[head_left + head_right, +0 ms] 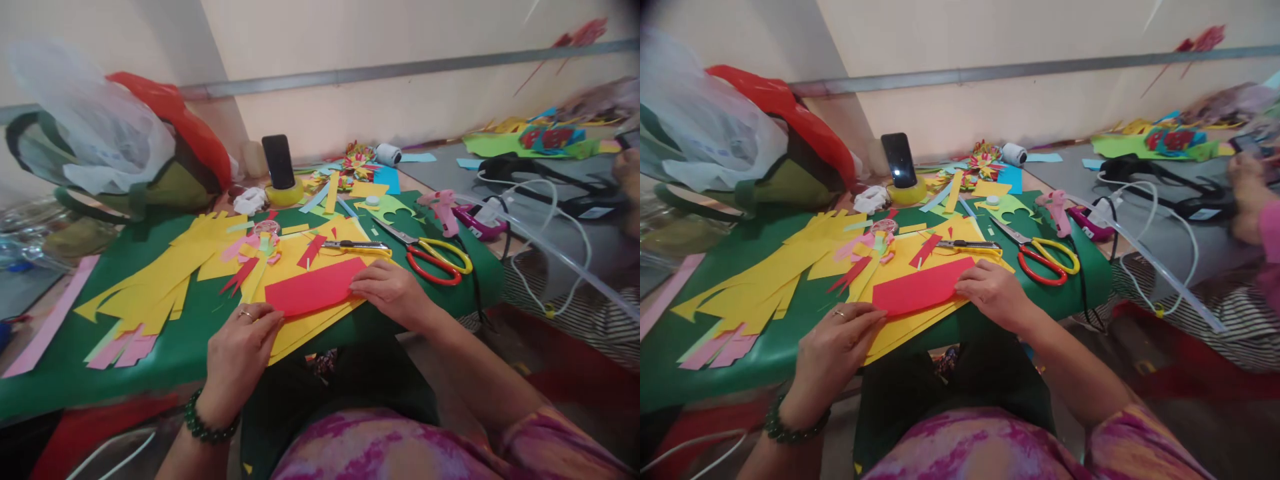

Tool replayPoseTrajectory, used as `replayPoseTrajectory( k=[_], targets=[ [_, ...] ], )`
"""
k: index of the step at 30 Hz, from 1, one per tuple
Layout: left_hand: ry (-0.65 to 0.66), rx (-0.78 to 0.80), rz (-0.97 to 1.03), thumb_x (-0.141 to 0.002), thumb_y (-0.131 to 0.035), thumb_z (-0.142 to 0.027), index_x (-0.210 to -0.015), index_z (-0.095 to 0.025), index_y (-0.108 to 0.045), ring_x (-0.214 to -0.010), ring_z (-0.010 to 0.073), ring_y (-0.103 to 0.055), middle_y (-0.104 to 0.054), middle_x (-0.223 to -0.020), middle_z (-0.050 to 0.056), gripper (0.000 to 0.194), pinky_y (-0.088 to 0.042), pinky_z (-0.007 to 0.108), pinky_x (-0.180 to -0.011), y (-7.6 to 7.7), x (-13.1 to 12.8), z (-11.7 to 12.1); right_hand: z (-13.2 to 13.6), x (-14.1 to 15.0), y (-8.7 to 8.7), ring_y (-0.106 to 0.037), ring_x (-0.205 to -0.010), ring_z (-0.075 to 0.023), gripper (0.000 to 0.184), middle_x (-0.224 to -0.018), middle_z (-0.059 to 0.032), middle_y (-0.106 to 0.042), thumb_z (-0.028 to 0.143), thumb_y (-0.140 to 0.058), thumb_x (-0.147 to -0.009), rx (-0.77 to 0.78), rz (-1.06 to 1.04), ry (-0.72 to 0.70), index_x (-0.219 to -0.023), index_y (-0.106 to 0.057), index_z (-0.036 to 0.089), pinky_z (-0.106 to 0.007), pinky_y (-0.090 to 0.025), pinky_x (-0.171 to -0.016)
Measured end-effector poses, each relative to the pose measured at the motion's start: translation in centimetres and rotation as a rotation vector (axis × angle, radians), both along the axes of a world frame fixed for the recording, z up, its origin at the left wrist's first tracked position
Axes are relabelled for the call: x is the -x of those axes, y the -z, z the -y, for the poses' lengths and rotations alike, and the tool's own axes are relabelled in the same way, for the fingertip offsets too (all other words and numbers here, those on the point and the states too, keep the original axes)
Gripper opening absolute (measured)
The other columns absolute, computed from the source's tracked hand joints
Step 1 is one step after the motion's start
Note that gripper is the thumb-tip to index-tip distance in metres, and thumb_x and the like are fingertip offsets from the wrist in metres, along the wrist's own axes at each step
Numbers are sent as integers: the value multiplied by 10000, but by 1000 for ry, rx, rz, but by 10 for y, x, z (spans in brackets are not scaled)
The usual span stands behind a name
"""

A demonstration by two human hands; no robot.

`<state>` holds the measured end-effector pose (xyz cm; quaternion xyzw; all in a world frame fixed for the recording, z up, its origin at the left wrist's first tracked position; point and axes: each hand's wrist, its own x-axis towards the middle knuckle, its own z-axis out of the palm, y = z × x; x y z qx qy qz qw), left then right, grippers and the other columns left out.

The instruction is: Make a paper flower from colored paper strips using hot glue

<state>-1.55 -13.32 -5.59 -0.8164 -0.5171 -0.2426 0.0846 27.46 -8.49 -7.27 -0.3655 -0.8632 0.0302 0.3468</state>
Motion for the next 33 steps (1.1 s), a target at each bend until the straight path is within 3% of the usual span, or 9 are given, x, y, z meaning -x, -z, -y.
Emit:
replayPoseTrajectory(
  k=[5,12,17,25,33],
  targets=[
    [59,144,158,-965,-478,-370,-856,-253,-784,-822,169,-672,-744,-875,37,345,-520,264,-744,8,8,-5,-1,-9,8,-649,-819,-172,285,-872,-67,-717,379,-548,-965,230,-92,-69,-881,-778,234,-295,-533,-716],
    [19,318,311,-907,-533,-471,-816,-261,-781,-790,182,-674,-730,-859,39,338,-520,284,-706,3,9,-8,-1,-9,-3,-654,-785,-155,254,-842,-48,-697,390,-602,-925,492,-207,-56,-815,-756,220,-274,-522,-719],
    [-23,352,327,-881,-550,-491,-800,-270,-769,-819,192,-658,-716,-851,32,320,-484,295,-705,1,5,-9,0,-4,-3,-629,-738,-156,257,-793,-40,-677,398,-623,-893,526,-241,44,-749,-711,204,-276,-492,-670],
    [-145,522,314,-844,-502,-493,-715,-218,-672,-703,182,-611,-679,-744,28,348,-421,289,-628,-9,-1,-19,-1,-1,-8,-601,-709,-162,244,-765,-37,-646,382,-646,-838,621,-248,126,-685,-672,195,-298,-467,-652],
    [-211,611,252,-821,-503,-496,-675,-213,-599,-625,170,-567,-637,-667,10,333,-382,285,-584,-15,-4,-18,0,0,-11,-594,-724,-158,177,-788,-31,-609,306,-673,-794,601,-209,165,-658,-653,195,-297,-463,-654]
  ],
)
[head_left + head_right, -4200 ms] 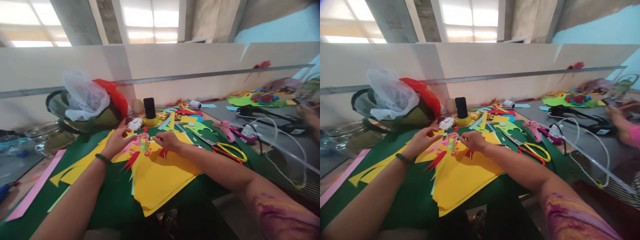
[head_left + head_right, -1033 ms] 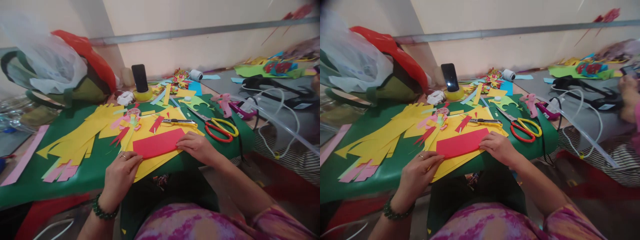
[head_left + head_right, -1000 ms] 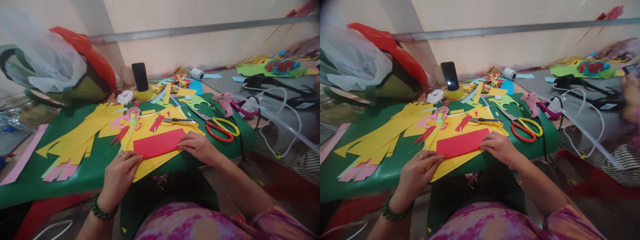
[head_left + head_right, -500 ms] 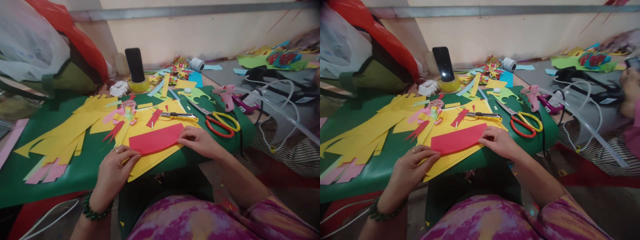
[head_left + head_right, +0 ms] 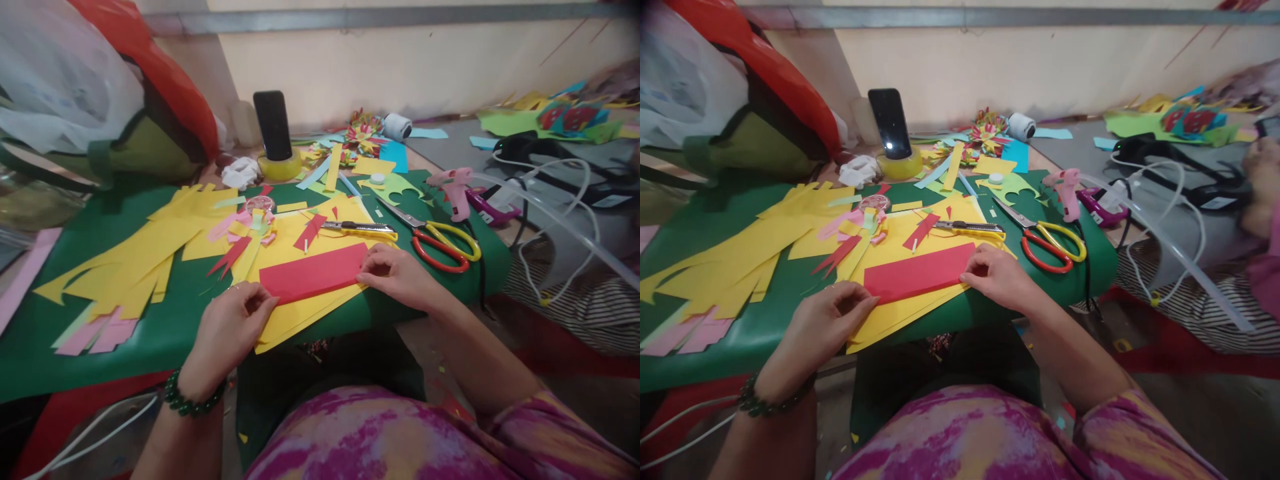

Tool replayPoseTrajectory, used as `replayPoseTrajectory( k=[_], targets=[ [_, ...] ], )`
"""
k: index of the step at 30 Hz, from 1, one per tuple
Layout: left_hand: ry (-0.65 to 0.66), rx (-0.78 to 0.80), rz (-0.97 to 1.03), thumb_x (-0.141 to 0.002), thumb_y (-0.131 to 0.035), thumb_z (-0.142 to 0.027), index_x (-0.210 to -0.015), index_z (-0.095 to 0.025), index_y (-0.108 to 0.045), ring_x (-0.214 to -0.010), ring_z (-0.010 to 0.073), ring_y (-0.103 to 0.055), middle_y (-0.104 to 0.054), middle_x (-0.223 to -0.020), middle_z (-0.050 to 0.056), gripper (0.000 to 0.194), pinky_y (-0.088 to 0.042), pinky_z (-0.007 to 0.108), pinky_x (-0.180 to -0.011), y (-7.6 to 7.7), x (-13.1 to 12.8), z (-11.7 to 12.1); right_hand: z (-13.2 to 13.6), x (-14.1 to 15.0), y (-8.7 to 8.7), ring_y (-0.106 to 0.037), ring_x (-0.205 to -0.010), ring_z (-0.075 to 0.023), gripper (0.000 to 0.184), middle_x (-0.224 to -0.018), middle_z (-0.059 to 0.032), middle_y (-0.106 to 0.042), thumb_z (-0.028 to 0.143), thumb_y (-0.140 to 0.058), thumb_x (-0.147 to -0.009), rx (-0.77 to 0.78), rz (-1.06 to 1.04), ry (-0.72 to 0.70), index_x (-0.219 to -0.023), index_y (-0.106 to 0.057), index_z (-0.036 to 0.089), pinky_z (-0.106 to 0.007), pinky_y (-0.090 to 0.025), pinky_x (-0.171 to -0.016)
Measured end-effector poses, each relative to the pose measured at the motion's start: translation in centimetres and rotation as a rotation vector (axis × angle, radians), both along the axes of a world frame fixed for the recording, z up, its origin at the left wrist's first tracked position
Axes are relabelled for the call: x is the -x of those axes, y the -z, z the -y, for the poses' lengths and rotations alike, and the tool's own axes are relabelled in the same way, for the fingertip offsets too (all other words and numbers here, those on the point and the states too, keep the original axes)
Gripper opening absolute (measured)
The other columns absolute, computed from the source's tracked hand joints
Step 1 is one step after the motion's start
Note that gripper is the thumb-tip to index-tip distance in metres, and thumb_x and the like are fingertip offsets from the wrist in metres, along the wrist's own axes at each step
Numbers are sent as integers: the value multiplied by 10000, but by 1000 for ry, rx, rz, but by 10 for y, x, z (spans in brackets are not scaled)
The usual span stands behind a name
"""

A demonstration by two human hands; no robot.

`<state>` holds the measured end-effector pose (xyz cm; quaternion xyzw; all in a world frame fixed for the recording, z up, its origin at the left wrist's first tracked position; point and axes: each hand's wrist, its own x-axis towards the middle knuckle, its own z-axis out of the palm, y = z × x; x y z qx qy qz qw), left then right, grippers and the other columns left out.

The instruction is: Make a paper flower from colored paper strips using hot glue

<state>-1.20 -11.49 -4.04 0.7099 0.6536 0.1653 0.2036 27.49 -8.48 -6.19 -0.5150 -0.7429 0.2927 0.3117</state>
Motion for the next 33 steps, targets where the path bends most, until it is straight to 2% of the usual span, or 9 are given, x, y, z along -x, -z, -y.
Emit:
replayPoseTrajectory(
  k=[4,7,10,15,21,28,33],
  targets=[
    [34,7,-68,-839,-489,-437,-698,-207,-595,-650,180,-578,-641,-690,20,290,-383,290,-597,-3,0,-1,0,-1,-1,-594,-725,-159,177,-806,-33,-611,303,-668,-793,23,35,-2,-656,-646,193,-302,-466,-653],
    [119,-44,-190,-861,-483,-385,-731,-201,-620,-739,214,-597,-665,-756,47,264,-393,322,-670,-9,-2,-2,-1,0,-1,-588,-720,-157,176,-811,-32,-610,306,-666,-796,23,59,-6,-664,-642,192,-305,-463,-655],
    [196,-78,-273,-875,-515,-420,-768,-201,-642,-804,235,-604,-681,-819,60,275,-384,344,-723,-13,-9,-4,-1,0,-1,-587,-727,-158,173,-809,-31,-603,294,-666,-796,11,73,-4,-662,-638,189,-308,-461,-668],
    [281,-76,-151,-898,-493,-388,-736,-204,-621,-745,199,-580,-668,-767,41,276,-362,312,-684,-9,-20,-8,0,0,0,-589,-726,-159,168,-812,-31,-599,292,-659,-803,13,37,-2,-672,-638,190,-310,-468,-662],
    [196,-34,-32,-877,-463,-439,-683,-206,-580,-668,181,-553,-649,-705,31,325,-345,296,-621,0,-19,-11,1,-1,-1,-601,-747,-159,171,-819,-37,-607,274,-631,-825,1,7,-18,-676,-649,191,-300,-478,-669],
    [125,18,-128,-832,-478,-443,-635,-211,-561,-643,182,-546,-641,-665,25,316,-326,297,-597,-6,-24,-12,3,-1,2,-600,-779,-171,146,-850,-42,-609,262,-658,-789,-51,44,59,-664,-620,197,-304,-484,-676],
    [92,38,-161,-828,-480,-440,-647,-213,-581,-644,181,-560,-655,-681,25,308,-332,295,-595,-8,-24,-10,4,-3,3,-596,-773,-167,155,-877,-51,-600,276,-645,-803,-26,44,35,-675,-612,196,-309,-496,-677]
  ],
)
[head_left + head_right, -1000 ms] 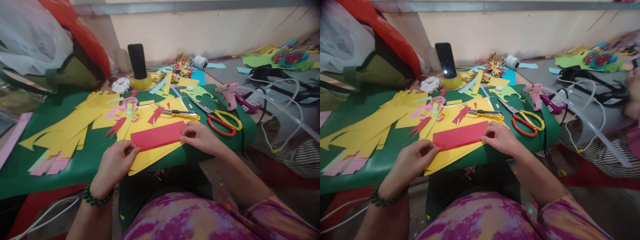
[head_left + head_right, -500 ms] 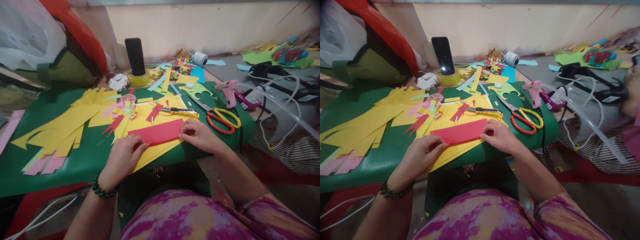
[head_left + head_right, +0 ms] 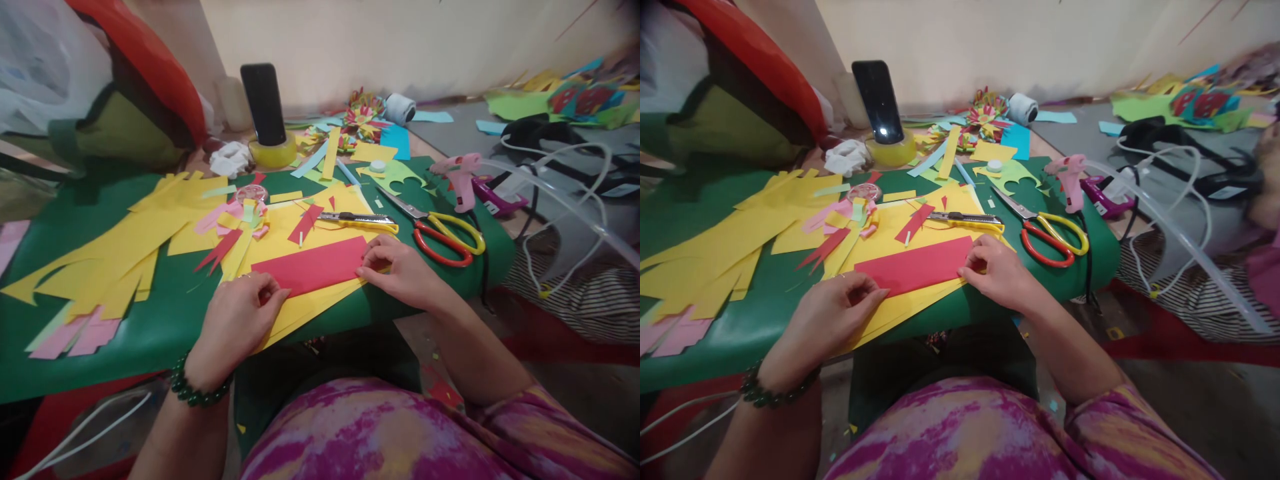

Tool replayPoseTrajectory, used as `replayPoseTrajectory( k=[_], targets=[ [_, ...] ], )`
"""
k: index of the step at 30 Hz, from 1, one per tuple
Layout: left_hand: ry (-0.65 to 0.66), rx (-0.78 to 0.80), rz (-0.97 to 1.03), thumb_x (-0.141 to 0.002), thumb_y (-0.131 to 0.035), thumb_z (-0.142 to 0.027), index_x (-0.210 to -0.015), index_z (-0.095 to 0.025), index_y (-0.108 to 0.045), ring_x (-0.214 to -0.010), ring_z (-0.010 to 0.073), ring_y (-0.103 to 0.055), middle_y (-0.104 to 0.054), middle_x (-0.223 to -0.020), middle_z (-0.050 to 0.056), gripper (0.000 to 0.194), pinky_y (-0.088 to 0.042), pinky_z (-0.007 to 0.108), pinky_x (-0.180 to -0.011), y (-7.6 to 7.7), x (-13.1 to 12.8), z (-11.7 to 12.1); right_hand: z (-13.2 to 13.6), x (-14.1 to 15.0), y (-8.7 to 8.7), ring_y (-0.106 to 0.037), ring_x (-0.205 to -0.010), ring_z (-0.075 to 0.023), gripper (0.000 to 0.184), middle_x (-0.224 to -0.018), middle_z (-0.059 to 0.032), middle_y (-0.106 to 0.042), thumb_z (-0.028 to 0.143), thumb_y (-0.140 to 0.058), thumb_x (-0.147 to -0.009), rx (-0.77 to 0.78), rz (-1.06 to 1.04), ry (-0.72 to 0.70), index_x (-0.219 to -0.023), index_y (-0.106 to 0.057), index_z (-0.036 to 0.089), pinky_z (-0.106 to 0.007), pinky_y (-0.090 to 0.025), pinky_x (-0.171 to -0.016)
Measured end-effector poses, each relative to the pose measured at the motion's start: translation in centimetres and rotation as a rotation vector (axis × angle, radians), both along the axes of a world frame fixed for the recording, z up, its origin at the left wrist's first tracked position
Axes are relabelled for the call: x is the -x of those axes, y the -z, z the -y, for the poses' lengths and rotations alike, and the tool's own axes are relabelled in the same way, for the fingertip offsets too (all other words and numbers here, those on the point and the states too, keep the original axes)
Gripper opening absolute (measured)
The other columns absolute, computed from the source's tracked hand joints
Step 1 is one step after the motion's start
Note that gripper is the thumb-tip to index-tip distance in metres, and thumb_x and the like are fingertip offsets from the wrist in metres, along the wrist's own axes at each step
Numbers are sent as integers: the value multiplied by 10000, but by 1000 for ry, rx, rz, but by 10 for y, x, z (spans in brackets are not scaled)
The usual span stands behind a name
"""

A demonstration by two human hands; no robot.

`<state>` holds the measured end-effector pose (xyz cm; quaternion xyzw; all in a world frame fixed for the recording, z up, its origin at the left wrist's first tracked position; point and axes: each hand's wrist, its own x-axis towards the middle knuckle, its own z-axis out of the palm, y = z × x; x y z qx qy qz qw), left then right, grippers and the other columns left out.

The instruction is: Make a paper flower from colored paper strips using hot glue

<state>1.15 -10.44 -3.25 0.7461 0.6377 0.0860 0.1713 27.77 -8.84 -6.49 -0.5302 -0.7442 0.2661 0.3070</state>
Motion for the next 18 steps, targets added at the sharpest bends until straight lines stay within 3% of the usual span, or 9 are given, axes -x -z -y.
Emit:
replayPoseTrajectory(
  k=[18],
  targets=[
    [-46,-70,-48,-873,-505,-405,-641,-208,-571,-639,177,-566,-633,-657,14,312,-335,298,-611,4,19,11,1,-2,3,-589,-768,-187,142,-869,-66,-594,274,-616,-841,-74,64,-42,-722,-592,202,-328,-498,-671]
  ],
)
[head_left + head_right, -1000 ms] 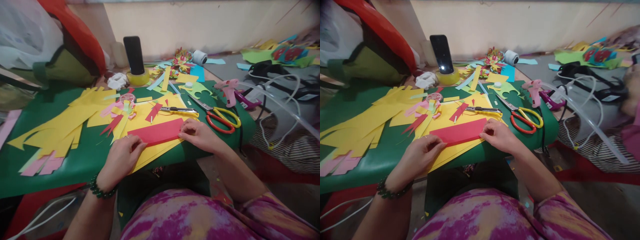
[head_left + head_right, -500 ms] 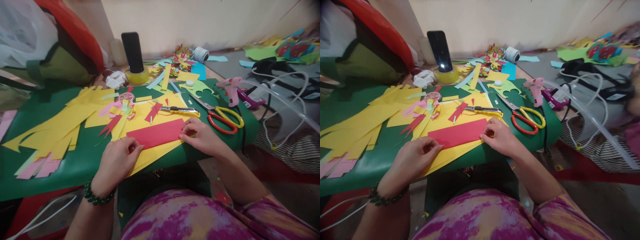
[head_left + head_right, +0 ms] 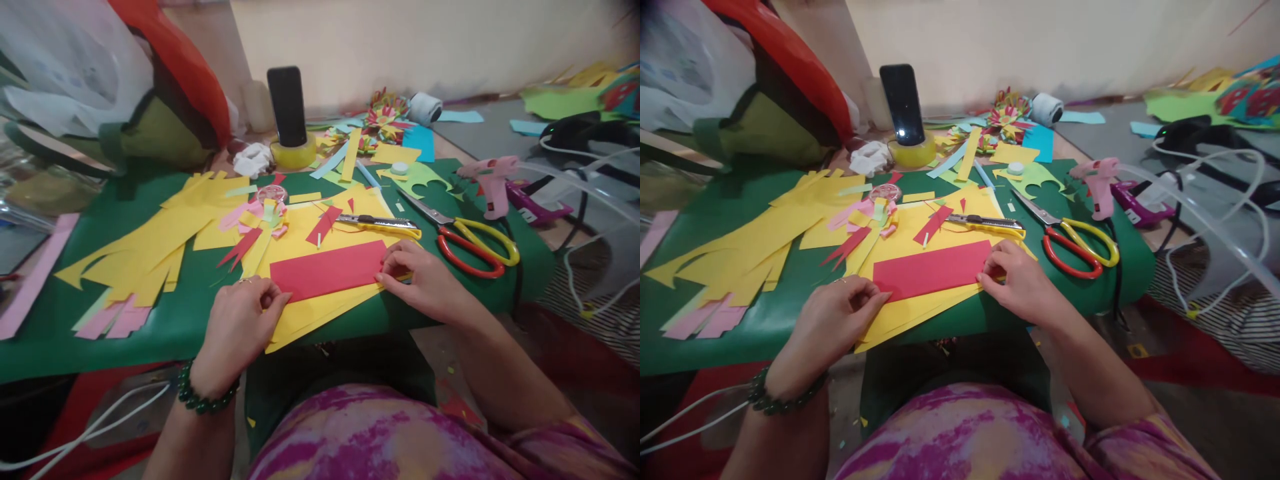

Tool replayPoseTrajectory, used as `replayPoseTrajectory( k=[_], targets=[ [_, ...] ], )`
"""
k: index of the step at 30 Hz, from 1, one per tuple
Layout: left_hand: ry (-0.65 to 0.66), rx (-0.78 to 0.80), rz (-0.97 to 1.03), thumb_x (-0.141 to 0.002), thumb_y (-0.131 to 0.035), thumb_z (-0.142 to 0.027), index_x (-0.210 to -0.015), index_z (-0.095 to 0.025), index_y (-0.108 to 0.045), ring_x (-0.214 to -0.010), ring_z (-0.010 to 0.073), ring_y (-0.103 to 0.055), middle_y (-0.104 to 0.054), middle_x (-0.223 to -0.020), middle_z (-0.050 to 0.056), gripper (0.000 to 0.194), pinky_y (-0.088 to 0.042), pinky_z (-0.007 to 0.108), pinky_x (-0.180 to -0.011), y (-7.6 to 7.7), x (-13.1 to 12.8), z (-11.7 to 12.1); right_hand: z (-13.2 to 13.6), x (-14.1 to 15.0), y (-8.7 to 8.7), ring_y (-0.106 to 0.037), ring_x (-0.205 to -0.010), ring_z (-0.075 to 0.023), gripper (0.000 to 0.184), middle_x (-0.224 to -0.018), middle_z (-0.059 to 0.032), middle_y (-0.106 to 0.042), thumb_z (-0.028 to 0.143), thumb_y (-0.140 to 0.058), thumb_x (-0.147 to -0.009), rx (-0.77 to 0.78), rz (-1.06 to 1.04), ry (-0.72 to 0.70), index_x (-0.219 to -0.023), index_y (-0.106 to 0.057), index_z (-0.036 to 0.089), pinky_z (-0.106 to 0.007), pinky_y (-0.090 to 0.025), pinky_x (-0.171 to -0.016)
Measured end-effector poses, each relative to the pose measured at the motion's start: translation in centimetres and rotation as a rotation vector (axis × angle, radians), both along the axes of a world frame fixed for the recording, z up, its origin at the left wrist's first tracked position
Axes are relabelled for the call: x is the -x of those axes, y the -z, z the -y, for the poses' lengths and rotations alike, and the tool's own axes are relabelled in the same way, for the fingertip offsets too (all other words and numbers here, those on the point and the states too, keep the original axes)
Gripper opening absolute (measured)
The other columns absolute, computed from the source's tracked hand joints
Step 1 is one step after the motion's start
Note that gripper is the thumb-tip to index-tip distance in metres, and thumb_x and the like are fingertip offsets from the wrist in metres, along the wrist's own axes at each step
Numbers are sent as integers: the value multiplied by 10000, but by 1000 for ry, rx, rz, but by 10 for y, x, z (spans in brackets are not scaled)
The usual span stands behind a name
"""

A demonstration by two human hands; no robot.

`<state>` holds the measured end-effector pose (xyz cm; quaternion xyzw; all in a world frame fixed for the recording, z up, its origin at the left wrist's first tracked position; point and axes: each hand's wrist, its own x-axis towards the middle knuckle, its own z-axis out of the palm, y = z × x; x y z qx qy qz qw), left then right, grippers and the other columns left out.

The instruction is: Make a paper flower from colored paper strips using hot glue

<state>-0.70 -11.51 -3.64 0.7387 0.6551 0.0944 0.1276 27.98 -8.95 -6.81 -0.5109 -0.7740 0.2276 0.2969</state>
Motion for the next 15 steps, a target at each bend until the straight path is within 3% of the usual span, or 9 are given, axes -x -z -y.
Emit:
replayPoseTrajectory(
  k=[9,15],
  targets=[
    [35,-16,-46,-874,-455,-438,-640,-225,-558,-622,199,-571,-624,-635,25,334,-324,312,-605,1,2,-2,5,1,2,-585,-889,-221,163,-930,-88,-600,178,-566,-825,-128,26,62,-676,-510,215,-371,-504,-775],
    [110,-108,-204,-924,-412,-407,-722,-226,-588,-723,243,-608,-649,-738,57,323,-355,346,-647,2,5,0,5,-5,1,-588,-904,-232,145,-910,-88,-592,114,-520,-807,-171,44,98,-722,-482,225,-381,-518,-780]
  ],
)
